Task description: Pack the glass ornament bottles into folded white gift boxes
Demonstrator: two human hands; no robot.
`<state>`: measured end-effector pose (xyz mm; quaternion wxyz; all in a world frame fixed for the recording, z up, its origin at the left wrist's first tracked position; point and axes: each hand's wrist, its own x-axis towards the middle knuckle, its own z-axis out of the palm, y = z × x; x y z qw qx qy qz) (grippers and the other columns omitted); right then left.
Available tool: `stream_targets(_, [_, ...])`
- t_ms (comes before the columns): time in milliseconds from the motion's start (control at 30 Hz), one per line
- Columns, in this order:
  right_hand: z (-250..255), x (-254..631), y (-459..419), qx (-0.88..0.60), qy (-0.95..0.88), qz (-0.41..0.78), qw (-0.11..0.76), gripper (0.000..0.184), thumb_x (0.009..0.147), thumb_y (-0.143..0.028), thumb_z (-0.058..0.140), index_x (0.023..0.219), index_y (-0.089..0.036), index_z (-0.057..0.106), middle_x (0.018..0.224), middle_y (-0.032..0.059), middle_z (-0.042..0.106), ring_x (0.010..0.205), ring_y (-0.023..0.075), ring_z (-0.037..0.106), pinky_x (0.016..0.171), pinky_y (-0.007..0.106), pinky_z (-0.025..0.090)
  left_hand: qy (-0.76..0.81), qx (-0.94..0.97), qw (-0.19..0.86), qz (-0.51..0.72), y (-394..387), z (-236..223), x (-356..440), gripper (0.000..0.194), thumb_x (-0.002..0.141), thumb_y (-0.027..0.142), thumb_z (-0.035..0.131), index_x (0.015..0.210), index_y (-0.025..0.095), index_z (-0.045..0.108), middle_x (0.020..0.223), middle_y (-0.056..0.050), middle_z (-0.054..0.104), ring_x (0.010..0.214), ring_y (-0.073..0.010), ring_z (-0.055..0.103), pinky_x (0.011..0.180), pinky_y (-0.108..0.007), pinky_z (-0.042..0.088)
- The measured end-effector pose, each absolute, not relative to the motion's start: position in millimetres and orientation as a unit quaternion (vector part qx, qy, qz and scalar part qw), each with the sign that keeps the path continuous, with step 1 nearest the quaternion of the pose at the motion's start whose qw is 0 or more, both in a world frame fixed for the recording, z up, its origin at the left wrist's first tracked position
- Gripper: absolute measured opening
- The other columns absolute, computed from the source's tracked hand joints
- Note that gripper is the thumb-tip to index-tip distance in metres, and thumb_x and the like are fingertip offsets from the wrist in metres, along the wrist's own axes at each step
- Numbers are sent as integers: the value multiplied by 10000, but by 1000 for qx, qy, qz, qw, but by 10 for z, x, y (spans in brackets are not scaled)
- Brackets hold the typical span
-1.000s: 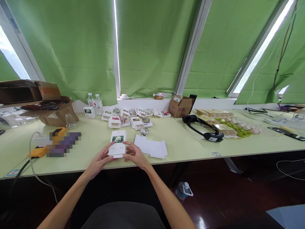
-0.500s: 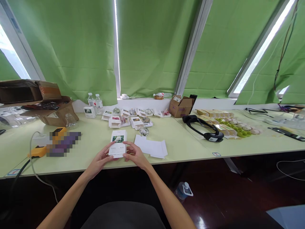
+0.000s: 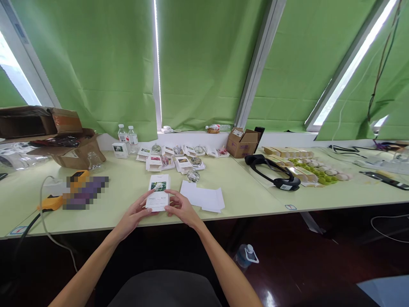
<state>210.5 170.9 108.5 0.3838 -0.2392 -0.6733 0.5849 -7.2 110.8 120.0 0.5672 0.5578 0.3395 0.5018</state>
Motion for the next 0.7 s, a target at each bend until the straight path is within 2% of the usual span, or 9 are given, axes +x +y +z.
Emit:
stream_targets(467, [1085, 2093, 1713, -240, -678, 581, 380, 624, 781, -380, 712, 1340, -246, 467, 1023, 65, 623, 857, 173, 575, 695, 330, 550, 346, 539, 578, 506, 1129, 1154, -91, 634, 851, 277, 603, 1436, 295, 360, 1361, -63, 541, 1262, -302, 479, 1030, -480, 434])
stream_targets(700, [1106, 2098, 1696, -242, -681, 577, 380, 611, 788, -389, 703, 1335, -245, 472, 1020, 67, 623, 866, 177, 580, 698, 328, 548, 347, 537, 579, 505, 1124, 1167, -91, 617, 855, 290, 597, 1430, 298, 374, 1399, -59, 505, 1262, -311, 479, 1028, -488, 436])
